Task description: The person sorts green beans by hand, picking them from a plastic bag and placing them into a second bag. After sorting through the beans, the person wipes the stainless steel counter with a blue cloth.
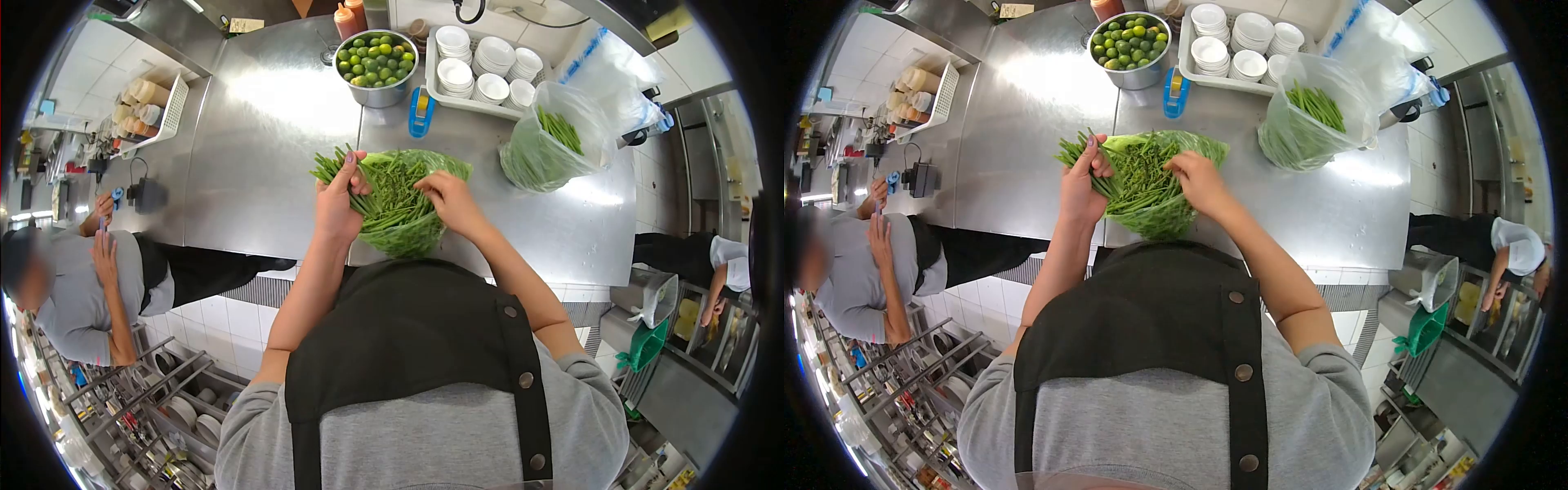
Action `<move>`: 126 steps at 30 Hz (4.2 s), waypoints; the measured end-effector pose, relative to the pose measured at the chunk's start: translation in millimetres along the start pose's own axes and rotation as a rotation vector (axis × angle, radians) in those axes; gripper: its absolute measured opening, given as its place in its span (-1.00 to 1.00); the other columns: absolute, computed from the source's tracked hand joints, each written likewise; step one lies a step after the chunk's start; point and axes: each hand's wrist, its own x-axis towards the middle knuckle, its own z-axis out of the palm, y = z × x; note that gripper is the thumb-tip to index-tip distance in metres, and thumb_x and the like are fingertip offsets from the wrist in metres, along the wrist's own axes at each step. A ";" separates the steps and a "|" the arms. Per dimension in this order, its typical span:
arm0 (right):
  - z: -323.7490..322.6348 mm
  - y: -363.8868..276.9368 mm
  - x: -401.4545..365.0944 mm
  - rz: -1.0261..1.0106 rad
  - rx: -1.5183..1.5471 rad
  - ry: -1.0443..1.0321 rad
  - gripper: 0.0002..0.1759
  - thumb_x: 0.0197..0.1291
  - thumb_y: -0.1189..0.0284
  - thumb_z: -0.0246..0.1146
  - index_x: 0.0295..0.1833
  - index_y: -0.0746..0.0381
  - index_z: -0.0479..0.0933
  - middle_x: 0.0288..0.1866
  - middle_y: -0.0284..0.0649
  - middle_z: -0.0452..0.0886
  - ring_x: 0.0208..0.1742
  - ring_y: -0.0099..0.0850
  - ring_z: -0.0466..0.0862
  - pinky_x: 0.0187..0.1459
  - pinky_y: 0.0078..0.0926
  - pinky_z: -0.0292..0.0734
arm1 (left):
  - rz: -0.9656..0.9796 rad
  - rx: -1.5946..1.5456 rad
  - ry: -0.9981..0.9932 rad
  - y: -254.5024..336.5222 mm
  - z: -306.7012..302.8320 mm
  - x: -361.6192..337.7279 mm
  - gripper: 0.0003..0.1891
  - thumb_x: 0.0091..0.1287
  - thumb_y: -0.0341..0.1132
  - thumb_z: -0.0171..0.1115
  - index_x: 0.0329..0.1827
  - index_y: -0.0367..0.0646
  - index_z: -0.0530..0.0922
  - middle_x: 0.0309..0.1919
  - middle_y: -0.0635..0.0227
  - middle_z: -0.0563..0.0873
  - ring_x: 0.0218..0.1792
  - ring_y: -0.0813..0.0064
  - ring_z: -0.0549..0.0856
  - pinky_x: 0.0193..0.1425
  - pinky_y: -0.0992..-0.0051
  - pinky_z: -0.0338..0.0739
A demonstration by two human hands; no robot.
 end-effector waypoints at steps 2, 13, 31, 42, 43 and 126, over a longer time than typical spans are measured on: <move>-9.4 5.1 4.0 -0.056 -0.126 0.005 -0.83 0.19 0.66 0.28 -0.13 0.27 0.70 -0.13 -0.11 0.62 -0.03 -0.13 0.62 0.05 -0.27 0.54 | -0.025 0.010 0.040 -3.8 2.4 -2.5 -0.74 0.53 -0.23 0.30 0.01 -0.29 0.64 -0.42 0.49 0.58 -0.44 0.59 0.53 -0.27 0.53 0.47; -5.5 22.1 10.2 -0.209 -0.284 -0.085 -0.82 0.09 0.70 0.32 -0.19 0.27 0.69 -0.08 -0.12 0.59 0.04 -0.11 0.61 0.06 -0.19 0.54 | -0.259 0.078 -0.038 -22.8 -0.9 -7.9 -0.79 0.57 -0.24 0.23 -0.06 -0.24 0.60 -0.38 0.46 0.61 -0.37 0.58 0.58 -0.17 0.44 0.62; -46.2 -51.0 19.5 -0.099 0.084 -0.018 -0.92 0.14 0.63 0.35 -0.23 0.37 0.68 -0.35 -0.14 0.63 -0.37 -0.33 0.64 -0.25 -0.43 0.55 | 0.204 1.116 -0.206 -40.8 11.9 5.4 -0.84 0.25 -0.36 0.55 -0.22 -0.26 0.78 -0.42 0.37 0.80 -0.37 0.67 0.65 -0.21 0.49 0.57; -40.7 -21.7 18.7 0.338 1.401 0.017 -0.91 0.42 0.45 0.30 -0.14 0.25 0.63 -0.35 -0.38 0.63 -0.33 -0.54 0.60 -0.17 -0.55 0.55 | 0.292 0.812 -0.079 -32.6 13.7 9.0 -0.89 0.31 -0.37 0.52 -0.23 -0.18 0.74 -0.44 0.46 0.74 -0.44 0.62 0.62 -0.27 0.56 0.53; -36.0 -17.5 16.5 0.332 1.253 -0.031 -0.89 0.42 0.44 0.30 -0.14 0.26 0.63 -0.34 -0.37 0.63 -0.32 -0.55 0.61 -0.17 -0.56 0.56 | 0.211 0.634 0.006 -28.5 14.5 10.1 -0.90 0.32 -0.37 0.51 -0.23 -0.15 0.72 -0.46 0.50 0.70 -0.48 0.65 0.57 -0.31 0.57 0.50; 3.8 -71.6 20.5 -0.262 0.409 -0.219 -0.84 0.35 0.47 0.33 -0.27 0.34 0.65 -0.38 -0.23 0.60 -0.35 -0.41 0.55 -0.26 -0.43 0.44 | 0.081 -0.044 0.314 -12.8 -43.6 27.4 -0.82 0.38 -0.37 0.45 -0.11 -0.21 0.60 -0.45 0.52 0.50 -0.55 0.67 0.36 -0.46 0.53 0.33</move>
